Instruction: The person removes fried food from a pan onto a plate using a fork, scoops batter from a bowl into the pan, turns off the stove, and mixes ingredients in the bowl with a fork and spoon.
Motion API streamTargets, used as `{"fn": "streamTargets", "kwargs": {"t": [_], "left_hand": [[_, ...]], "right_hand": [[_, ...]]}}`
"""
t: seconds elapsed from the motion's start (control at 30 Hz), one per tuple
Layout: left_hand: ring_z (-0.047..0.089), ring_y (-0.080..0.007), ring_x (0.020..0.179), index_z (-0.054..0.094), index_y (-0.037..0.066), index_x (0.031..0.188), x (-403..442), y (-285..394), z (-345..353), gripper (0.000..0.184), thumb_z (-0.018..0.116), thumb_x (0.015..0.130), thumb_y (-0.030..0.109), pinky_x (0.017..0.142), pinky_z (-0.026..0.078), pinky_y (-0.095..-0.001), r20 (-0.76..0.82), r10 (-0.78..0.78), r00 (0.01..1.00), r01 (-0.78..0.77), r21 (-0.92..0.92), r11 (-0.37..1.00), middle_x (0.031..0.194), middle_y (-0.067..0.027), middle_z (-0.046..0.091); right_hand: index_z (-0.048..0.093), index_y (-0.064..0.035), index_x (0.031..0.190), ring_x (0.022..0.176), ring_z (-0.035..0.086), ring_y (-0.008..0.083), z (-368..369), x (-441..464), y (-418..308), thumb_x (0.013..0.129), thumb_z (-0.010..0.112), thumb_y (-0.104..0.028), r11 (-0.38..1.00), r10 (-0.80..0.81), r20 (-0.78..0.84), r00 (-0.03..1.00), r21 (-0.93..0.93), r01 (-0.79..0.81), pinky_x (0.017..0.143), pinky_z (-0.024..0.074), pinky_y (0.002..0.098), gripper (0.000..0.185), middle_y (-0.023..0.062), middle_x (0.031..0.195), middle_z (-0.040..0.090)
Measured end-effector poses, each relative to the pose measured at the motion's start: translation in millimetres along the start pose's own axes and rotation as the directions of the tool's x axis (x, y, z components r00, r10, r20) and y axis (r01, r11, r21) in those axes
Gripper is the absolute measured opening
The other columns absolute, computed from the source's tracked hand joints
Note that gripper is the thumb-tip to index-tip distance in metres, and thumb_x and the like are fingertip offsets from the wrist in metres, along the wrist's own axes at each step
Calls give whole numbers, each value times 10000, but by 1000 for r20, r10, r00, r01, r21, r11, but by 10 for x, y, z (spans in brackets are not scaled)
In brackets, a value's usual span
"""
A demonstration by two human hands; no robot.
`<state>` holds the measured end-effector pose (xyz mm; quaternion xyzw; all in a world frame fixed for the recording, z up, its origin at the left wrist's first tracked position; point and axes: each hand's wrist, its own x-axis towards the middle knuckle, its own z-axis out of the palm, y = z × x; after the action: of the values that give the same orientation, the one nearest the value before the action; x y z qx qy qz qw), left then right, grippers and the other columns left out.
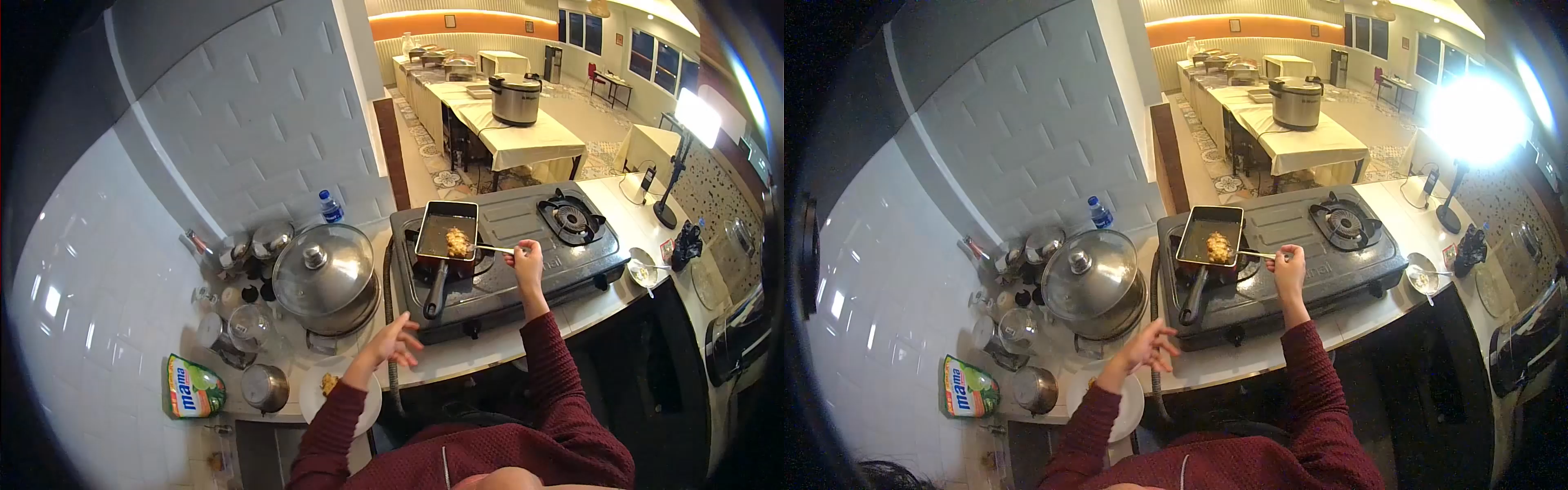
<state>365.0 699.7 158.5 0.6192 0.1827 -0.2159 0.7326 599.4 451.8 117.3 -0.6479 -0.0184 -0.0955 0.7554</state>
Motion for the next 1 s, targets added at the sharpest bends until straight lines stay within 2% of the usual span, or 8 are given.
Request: {"fn": "streamTargets", "kwargs": {"t": [0.17, 0.4, 0.53, 0.63, 0.7, 0.77, 0.93, 1.0], "left_hand": [[594, -161, 578, 513, 3, 1030, -635, -752, -481, 459, 417, 890, 429, 489, 461, -251, 7, 48, 999, -48, 265, 963, 798, -139, 608], [610, -171, 657, 539, -5, 949, -1596, -1753, -747, 335, 397, 897, 293, 574, 495, -273, -80, -503, 861, 495, 360, 791, 736, -111, 606], [608, -189, 646, 537, -16, 938, -1667, -2256, -691, 355, 426, 884, 316, 601, 504, -300, -182, -392, 902, 408, 56, 911, 736, -114, 598], [577, -165, 708, 537, 5, 959, -1624, -2329, -365, 344, 462, 873, 329, 636, 483, -289, -147, -297, 944, 325, 244, 914, 811, -85, 594], [566, -156, 720, 539, 16, 976, -1821, -2171, -25, 352, 478, 868, 345, 640, 468, -273, -107, 108, 988, -90, 160, 983, 824, -71, 589], [557, -149, 717, 541, 25, 982, -1907, -2110, 74, 361, 490, 864, 362, 637, 456, -256, -135, 258, 957, -249, 80, 965, 829, -61, 584], [557, -136, 677, 536, 31, 958, -1664, -2737, -294, 370, 485, 867, 386, 593, 459, -253, -88, -94, 992, 116, 287, 951, 800, -47, 582], [561, -142, 629, 534, 18, 944, -1599, -2622, -357, 395, 471, 869, 401, 551, 468, -269, -283, -167, 944, 213, 140, 967, 770, -58, 580]], "right_hand": [[431, -19, 960, 579, 600, 145, 18, 6, 17, 855, 494, -30, 1000, -9, -12, 1000, -14, 9, 503, 494, 220, 123, 107, 729, 580], [443, 3, 957, 616, 592, 144, 57, -78, -3, 869, 481, -45, 997, 29, -28, 999, 79, -27, 554, 507, 232, 107, 105, 777, 562], [444, 26, 1023, 647, 587, 145, 86, -147, 17, 882, 485, -81, 981, 40, 7, 999, 189, -40, 596, 492, 214, 182, 105, 800, 572], [462, 25, 1022, 657, 586, 141, 112, -232, 8, 884, 493, -96, 962, 67, 13, 998, 265, -68, 610, 499, 214, 186, 90, 807, 567], [474, 26, 1016, 689, 585, 137, 135, -305, 3, 887, 495, -100, 941, 87, 11, 996, 327, -86, 627, 501, 212, 181, 90, 836, 567], [484, 19, 1011, 703, 592, 143, 150, -365, 49, 885, 502, -106, 924, 101, 11, 995, 370, -98, 638, 506, 217, 179, 85, 846, 562], [491, 8, 1004, 753, 599, 158, 140, -412, 112, 884, 501, -99, 896, 121, 68, 990, 421, -138, 681, 512, 235, 161, 78, 863, 566], [494, 5, 1000, 770, 601, 164, 143, -457, 103, 883, 503, -98, 884, 129, 87, 988, 442, -154, 697, 513, 242, 156, 80, 868, 568]]}}
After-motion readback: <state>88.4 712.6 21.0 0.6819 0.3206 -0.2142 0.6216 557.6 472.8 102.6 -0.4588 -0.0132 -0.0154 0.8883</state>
